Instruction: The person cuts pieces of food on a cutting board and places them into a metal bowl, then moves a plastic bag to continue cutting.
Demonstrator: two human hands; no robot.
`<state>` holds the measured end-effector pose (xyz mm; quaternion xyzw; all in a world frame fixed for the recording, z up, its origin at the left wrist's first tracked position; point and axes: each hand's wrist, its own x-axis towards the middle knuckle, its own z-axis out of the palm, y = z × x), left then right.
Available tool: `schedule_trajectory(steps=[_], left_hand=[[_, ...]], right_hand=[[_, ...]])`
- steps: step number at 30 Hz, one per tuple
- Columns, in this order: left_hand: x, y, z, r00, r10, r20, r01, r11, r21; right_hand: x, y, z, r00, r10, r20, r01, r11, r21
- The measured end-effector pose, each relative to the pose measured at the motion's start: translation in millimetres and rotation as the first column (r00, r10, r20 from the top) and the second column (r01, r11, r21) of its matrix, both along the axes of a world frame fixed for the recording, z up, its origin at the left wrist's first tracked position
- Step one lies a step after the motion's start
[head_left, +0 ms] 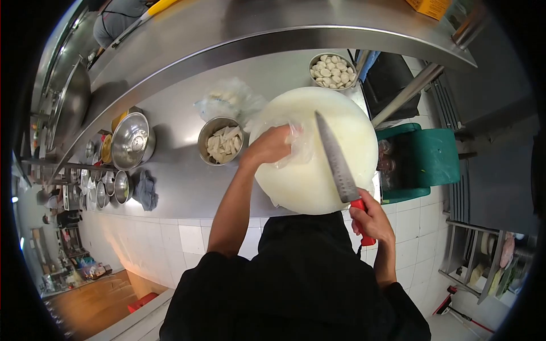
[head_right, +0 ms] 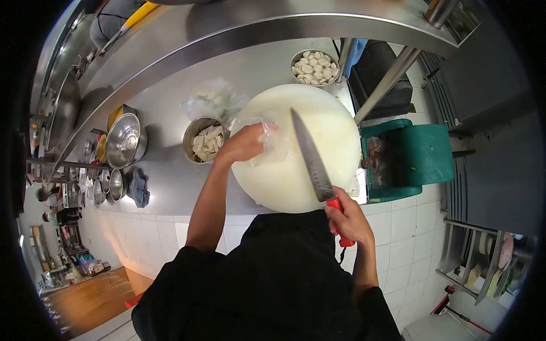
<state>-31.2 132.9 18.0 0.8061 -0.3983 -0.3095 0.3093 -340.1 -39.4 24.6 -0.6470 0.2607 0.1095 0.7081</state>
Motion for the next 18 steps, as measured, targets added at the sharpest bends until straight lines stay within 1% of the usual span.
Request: schedule_trajectory(steps=[1, 3, 6, 8, 9, 11, 14, 17, 18], left_hand=[[0.6, 3.4, -8.3, 1.000, 0.002, 0.008, -0.002, 1.000, -0.011], [-2.4, 11.3, -17.7, 1.000, 0.000, 0.022, 0.001, 0.999, -0.036], [-7.2, 31.7, -17.8, 0.976, 0.110, -0.186, -0.141, 0.977, -0.161], [-7.6, 45.0, 0.4, 0.928, 0.163, -0.336, -0.199, 0.977, -0.073], [-6.9, 47.9, 6.3, 0.894, 0.192, -0.406, -0.221, 0.975, -0.026], [-6.4, 49.1, -1.6, 0.887, 0.232, -0.399, -0.269, 0.962, -0.038], [-9.3, 47.1, -3.8, 0.867, 0.268, -0.420, -0.309, 0.950, -0.033], [-11.3, 48.0, -5.8, 0.858, 0.287, -0.426, -0.314, 0.949, 0.007], [-11.7, 49.5, -6.3, 0.858, 0.294, -0.422, -0.314, 0.949, 0.022]], right_hand=[[8.6, 3.7, 6.9, 0.996, 0.082, -0.045, -0.084, 0.995, -0.058], [18.5, 10.2, 8.5, 0.989, 0.121, -0.080, -0.130, 0.983, -0.132], [22.9, 8.4, 9.6, 0.979, 0.156, -0.130, -0.180, 0.963, -0.198], [25.2, 6.8, 19.6, 0.973, 0.160, -0.169, -0.194, 0.958, -0.211], [24.5, 7.9, 22.6, 0.978, 0.138, -0.155, -0.170, 0.961, -0.219], [24.7, 9.2, 28.3, 0.987, 0.103, -0.126, -0.131, 0.963, -0.237], [29.9, 13.7, 35.7, 0.981, 0.162, -0.103, -0.183, 0.952, -0.244], [39.7, 24.8, 27.0, 0.949, 0.268, -0.166, -0.293, 0.943, -0.155], [39.6, 25.1, 21.8, 0.950, 0.260, -0.174, -0.288, 0.944, -0.161]])
